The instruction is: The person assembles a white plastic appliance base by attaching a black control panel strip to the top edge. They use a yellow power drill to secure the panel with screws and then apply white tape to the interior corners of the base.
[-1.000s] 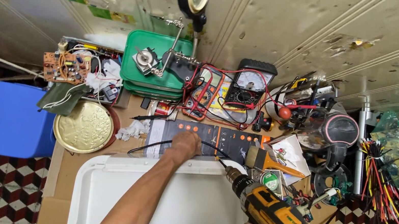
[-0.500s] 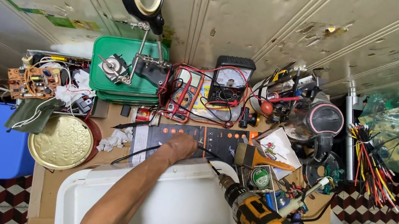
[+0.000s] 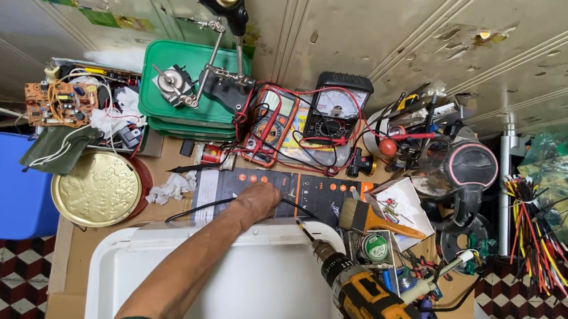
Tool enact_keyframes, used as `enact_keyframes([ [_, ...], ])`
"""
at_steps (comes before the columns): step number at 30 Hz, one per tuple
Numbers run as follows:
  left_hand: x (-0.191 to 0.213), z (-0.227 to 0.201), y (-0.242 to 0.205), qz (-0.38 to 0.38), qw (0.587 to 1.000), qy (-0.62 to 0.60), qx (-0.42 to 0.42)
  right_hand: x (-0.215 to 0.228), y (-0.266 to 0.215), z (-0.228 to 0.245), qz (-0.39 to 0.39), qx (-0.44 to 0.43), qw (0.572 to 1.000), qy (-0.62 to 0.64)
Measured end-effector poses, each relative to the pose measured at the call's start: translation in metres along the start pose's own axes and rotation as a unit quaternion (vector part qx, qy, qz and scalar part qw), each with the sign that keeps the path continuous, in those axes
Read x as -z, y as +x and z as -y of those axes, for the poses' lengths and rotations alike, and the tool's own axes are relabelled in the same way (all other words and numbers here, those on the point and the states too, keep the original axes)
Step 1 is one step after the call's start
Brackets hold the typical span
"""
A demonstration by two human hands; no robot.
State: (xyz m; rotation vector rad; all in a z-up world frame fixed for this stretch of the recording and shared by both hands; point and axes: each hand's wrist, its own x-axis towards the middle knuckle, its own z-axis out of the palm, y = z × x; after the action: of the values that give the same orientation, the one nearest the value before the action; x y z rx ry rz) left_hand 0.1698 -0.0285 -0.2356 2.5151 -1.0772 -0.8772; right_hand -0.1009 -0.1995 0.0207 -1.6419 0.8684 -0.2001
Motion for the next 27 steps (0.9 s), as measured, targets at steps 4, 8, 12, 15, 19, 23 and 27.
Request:
enact_keyframes([
  [4,0.031,-0.011,-0.022,-0.016,1.000,-0.002,0.001,0.009,0.001,-0.014,0.018,-0.066,0.997,-0.024],
  [8,0.082,-0.030,-0.072,-0.166,0.924,-0.337,0.075,0.021,0.004,-0.029,0.034,-0.046,0.998,-0.004],
  [12,0.101,-0.041,-0.125,-0.289,0.649,-0.697,0.100,0.022,0.005,0.001,0.145,0.013,0.987,0.064],
  [15,0.109,-0.067,-0.174,-0.308,0.470,-0.820,0.108,0.009,-0.003,0.049,0.092,-0.081,0.992,0.021],
  [19,0.088,-0.107,-0.205,-0.326,0.342,-0.877,0.095,0.014,-0.004,0.069,0.179,-0.044,0.982,0.038],
  [23,0.064,-0.148,-0.215,-0.317,0.204,-0.922,0.091,0.025,-0.003,0.050,0.229,-0.043,0.972,0.021],
  [27,0.050,-0.171,-0.218,-0.316,0.120,-0.938,0.077,0.045,0.006,0.006,0.236,-0.055,0.969,0.038],
])
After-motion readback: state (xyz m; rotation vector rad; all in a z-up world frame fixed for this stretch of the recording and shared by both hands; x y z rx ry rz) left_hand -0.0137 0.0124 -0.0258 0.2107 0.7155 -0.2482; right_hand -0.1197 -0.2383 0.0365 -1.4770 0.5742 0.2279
